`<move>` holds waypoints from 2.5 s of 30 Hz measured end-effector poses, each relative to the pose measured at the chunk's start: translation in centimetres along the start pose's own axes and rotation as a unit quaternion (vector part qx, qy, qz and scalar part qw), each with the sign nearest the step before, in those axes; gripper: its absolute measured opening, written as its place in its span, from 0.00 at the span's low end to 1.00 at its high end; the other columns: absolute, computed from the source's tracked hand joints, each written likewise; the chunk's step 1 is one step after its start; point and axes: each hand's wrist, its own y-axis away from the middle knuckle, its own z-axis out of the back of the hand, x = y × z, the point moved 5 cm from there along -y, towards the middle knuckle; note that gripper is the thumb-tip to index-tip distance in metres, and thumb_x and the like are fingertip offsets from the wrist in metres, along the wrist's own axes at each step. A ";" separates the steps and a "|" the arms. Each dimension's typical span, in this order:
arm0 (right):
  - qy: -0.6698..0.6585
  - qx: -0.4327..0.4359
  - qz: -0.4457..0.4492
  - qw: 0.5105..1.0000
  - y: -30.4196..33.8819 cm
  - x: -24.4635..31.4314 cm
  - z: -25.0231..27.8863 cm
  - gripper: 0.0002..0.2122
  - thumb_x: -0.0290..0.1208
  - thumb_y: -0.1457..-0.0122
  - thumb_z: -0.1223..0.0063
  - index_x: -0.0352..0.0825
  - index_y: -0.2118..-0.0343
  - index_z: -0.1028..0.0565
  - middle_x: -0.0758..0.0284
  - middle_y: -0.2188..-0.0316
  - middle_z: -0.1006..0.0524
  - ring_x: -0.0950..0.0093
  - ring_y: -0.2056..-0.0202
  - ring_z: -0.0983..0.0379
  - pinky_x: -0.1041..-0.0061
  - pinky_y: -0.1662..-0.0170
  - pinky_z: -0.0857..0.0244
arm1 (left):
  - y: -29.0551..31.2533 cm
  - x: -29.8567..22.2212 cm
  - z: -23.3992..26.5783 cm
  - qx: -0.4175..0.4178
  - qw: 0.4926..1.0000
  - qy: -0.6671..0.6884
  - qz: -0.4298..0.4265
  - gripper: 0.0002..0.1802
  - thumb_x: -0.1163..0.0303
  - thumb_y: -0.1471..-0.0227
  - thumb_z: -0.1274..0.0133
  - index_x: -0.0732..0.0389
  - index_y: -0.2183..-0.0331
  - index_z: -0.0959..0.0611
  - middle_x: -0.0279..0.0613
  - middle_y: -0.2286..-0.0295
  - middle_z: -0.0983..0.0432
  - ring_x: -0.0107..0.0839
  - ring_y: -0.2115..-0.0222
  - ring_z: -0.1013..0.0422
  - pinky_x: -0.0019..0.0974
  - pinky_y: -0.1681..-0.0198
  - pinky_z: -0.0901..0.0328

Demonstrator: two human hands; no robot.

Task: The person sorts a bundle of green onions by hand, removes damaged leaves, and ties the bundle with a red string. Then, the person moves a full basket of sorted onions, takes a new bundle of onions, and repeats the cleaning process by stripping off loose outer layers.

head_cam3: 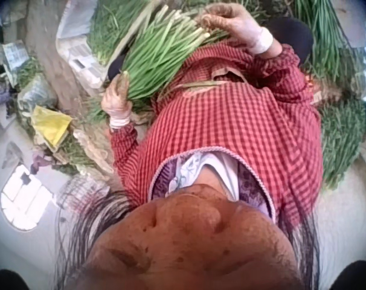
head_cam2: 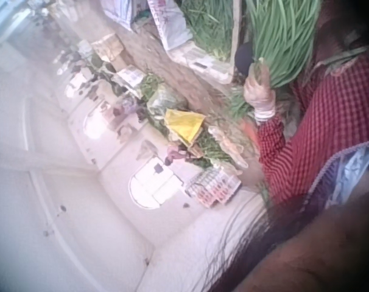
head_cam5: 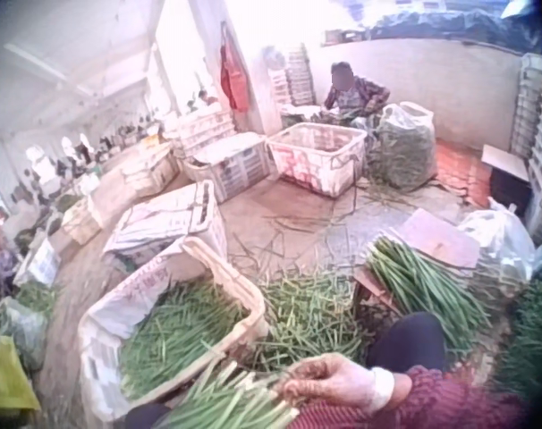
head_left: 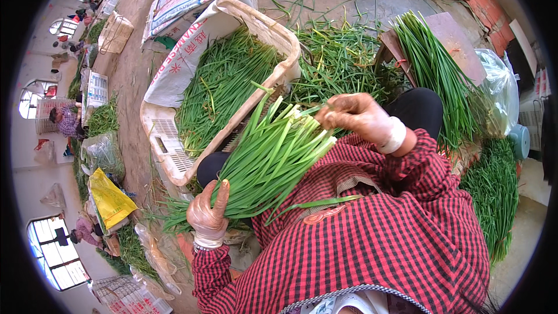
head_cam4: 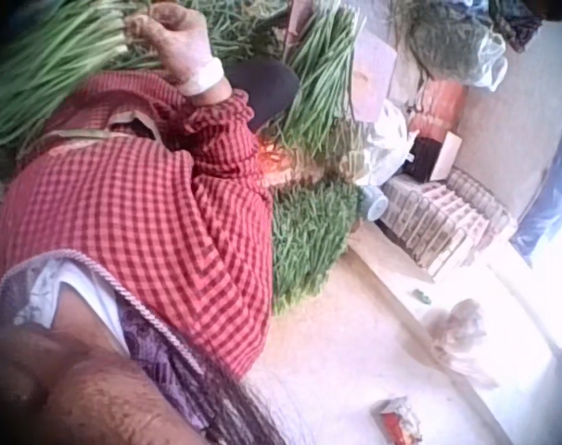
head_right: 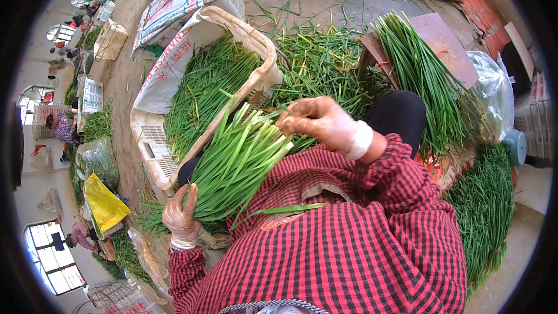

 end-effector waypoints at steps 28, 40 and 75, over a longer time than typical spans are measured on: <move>0.463 0.148 0.170 0.857 -2.4 3.6 -5.0 0.10 0.35 0.50 0.36 0.34 0.77 0.24 0.64 0.67 0.25 0.62 0.59 0.28 0.62 0.51 0.35 | -1.5 -1.0 0.9 -0.024 0.995 -0.024 -0.096 0.34 0.70 0.56 0.34 0.40 0.45 0.24 0.41 0.62 0.21 0.31 0.75 0.27 0.32 0.77 0.31; 0.771 -0.007 -0.102 0.629 -0.8 -0.3 9.3 0.18 0.35 0.50 0.40 0.35 0.55 0.24 0.56 0.51 0.28 0.60 0.50 0.29 0.60 0.40 0.40 | -1.1 -1.2 0.5 -0.020 0.995 0.000 -0.100 0.31 0.72 0.55 0.36 0.43 0.47 0.23 0.41 0.62 0.22 0.30 0.75 0.26 0.31 0.77 0.31; 0.386 -0.084 -0.063 0.917 -2.5 -3.3 11.1 0.13 0.32 0.36 0.47 0.32 0.52 0.24 0.70 0.72 0.22 0.82 0.70 0.27 0.78 0.65 0.29 | 1.6 0.8 -3.0 0.076 0.889 0.378 0.248 0.39 0.77 0.63 0.39 0.63 0.44 0.27 0.50 0.61 0.20 0.40 0.62 0.21 0.37 0.57 0.28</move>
